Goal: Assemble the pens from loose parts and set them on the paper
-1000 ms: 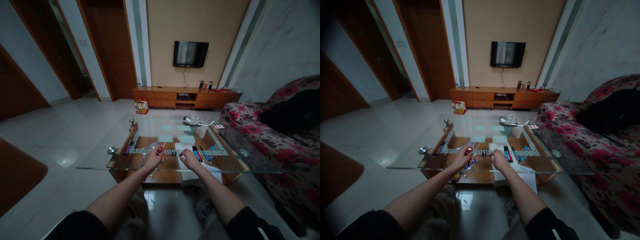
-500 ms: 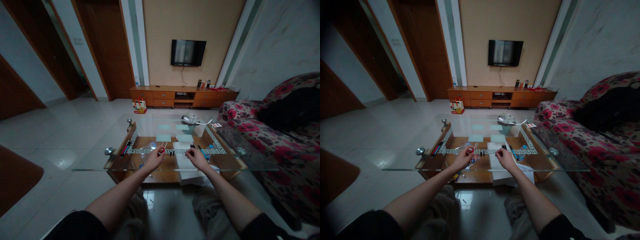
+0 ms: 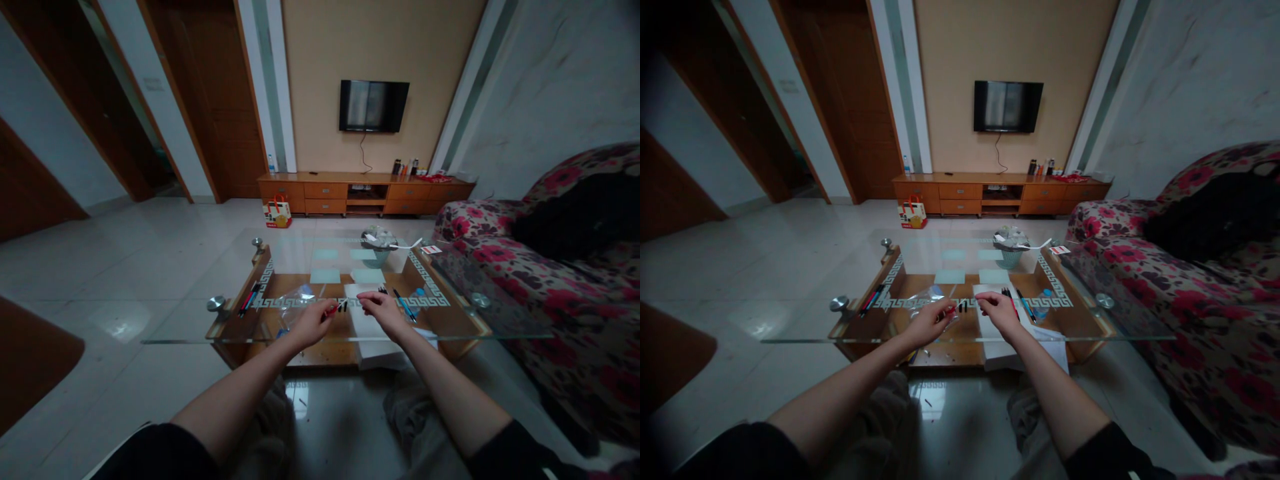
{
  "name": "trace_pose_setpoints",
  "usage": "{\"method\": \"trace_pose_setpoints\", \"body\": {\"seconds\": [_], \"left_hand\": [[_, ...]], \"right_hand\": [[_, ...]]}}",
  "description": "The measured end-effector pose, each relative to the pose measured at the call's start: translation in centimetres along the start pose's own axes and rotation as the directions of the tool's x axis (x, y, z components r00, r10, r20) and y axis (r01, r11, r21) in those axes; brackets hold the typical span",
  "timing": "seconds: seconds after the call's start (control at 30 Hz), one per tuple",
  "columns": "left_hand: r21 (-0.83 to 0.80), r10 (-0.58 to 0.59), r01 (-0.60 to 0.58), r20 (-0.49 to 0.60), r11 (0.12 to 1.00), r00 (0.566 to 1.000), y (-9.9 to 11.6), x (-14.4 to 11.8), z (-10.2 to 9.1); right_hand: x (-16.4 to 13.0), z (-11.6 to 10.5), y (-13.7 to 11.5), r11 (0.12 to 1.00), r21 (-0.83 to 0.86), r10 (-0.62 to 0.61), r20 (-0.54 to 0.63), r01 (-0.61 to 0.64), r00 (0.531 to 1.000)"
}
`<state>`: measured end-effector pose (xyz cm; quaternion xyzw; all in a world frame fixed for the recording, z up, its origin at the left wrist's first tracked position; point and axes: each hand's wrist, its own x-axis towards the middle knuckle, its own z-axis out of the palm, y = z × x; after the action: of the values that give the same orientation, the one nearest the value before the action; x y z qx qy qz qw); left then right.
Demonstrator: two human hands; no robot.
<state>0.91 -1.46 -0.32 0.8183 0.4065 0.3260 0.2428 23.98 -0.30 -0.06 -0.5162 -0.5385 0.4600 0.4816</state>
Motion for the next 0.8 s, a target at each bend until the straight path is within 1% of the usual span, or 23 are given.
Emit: {"method": "trace_pose_setpoints", "body": {"seconds": [0.1, 0.2, 0.57, 0.73, 0.8], "left_hand": [[0.026, 0.037, -0.038, 0.025, 0.999, 0.999, 0.12, 0.03, -0.02], [0.044, 0.050, -0.052, 0.045, 0.998, 0.998, 0.16, 0.05, 0.01], [0.056, 0.066, -0.070, 0.072, 0.996, 0.995, 0.59, 0.11, -0.02], [0.054, 0.064, -0.068, 0.071, 0.996, 0.995, 0.38, 0.03, 0.00], [0.056, 0.059, -0.063, 0.067, 0.996, 0.996, 0.29, 0.02, 0.00]], "right_hand": [[-0.07, 0.19, -0.12, 0.998, -0.048, -0.037, 0.032, 0.038, 0.999], [-0.08, 0.22, 0.07, 0.996, -0.075, -0.052, 0.056, 0.056, 0.997], [0.12, 0.07, 0.27, 0.991, -0.100, -0.083, 0.052, 0.088, 0.995], [0.14, -0.17, -0.03, 0.985, -0.118, -0.119, 0.045, 0.124, 0.992], [0.10, -0.20, -0.14, 0.984, -0.126, -0.117, 0.050, 0.122, 0.992]]}}
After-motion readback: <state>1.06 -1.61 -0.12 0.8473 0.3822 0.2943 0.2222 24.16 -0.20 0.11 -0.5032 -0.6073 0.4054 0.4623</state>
